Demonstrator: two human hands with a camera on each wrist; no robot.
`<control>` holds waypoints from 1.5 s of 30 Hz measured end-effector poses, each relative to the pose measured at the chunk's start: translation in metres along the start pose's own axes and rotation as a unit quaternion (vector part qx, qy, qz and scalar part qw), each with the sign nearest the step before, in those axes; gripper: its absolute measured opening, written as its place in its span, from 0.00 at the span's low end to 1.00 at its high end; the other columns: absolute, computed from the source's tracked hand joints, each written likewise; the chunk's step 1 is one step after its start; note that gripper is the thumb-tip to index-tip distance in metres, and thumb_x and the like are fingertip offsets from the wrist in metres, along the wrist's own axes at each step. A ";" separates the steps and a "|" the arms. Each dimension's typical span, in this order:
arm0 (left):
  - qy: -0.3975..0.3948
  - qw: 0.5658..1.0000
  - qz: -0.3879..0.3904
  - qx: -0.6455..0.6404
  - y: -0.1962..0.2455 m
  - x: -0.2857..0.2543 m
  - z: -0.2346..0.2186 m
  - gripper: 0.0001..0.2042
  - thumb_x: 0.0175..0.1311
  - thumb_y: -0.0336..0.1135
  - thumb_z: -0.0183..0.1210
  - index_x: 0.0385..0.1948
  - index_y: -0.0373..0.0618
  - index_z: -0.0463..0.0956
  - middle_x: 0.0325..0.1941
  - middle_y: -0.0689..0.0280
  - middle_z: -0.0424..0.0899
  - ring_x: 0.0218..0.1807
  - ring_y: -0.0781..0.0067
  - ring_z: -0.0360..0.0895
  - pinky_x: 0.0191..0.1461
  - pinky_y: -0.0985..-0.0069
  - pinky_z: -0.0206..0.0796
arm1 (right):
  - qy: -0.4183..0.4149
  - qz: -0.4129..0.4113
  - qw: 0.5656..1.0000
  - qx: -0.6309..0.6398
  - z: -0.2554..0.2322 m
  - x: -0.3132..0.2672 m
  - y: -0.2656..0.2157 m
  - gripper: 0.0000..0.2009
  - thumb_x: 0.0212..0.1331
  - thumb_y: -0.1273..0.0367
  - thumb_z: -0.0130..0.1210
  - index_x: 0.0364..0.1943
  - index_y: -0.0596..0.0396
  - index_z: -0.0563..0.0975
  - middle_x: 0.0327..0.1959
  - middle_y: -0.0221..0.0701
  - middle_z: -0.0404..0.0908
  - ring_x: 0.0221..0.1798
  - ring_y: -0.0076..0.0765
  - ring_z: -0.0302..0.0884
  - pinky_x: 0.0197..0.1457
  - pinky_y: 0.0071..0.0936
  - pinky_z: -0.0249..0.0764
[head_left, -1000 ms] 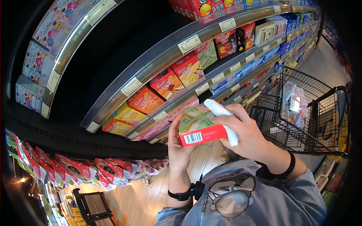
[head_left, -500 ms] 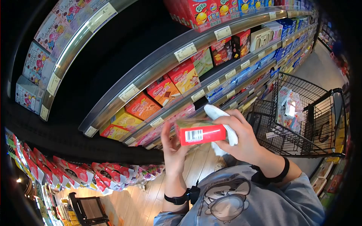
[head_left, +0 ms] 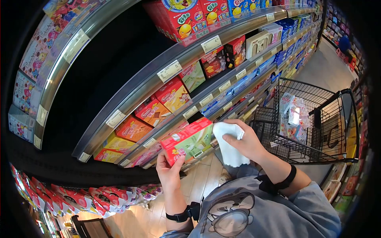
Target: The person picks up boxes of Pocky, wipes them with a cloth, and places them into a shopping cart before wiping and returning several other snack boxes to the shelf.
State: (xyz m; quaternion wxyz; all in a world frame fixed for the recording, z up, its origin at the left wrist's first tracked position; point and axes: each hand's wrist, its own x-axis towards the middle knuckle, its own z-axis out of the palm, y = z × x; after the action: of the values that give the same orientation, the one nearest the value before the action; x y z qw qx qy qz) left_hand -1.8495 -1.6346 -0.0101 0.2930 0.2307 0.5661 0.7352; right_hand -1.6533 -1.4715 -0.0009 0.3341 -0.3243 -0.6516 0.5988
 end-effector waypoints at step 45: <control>0.009 0.641 0.335 0.691 0.018 0.138 0.184 0.33 0.52 0.34 0.63 0.61 0.40 0.61 0.64 0.55 0.63 0.67 0.53 0.59 0.69 0.52 0.48 | -0.112 -0.182 0.935 -0.283 -0.040 0.260 0.021 0.19 0.56 0.60 0.57 0.47 0.58 0.76 0.37 0.50 0.79 0.43 0.57 0.77 0.46 0.46 0.72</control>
State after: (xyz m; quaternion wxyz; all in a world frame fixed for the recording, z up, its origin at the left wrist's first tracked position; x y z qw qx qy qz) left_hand -1.8286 -1.4142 0.0544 -0.2231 0.5331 0.7960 0.1800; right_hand -1.7676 -1.2336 -0.0072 0.2563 -0.2124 -0.8752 0.3511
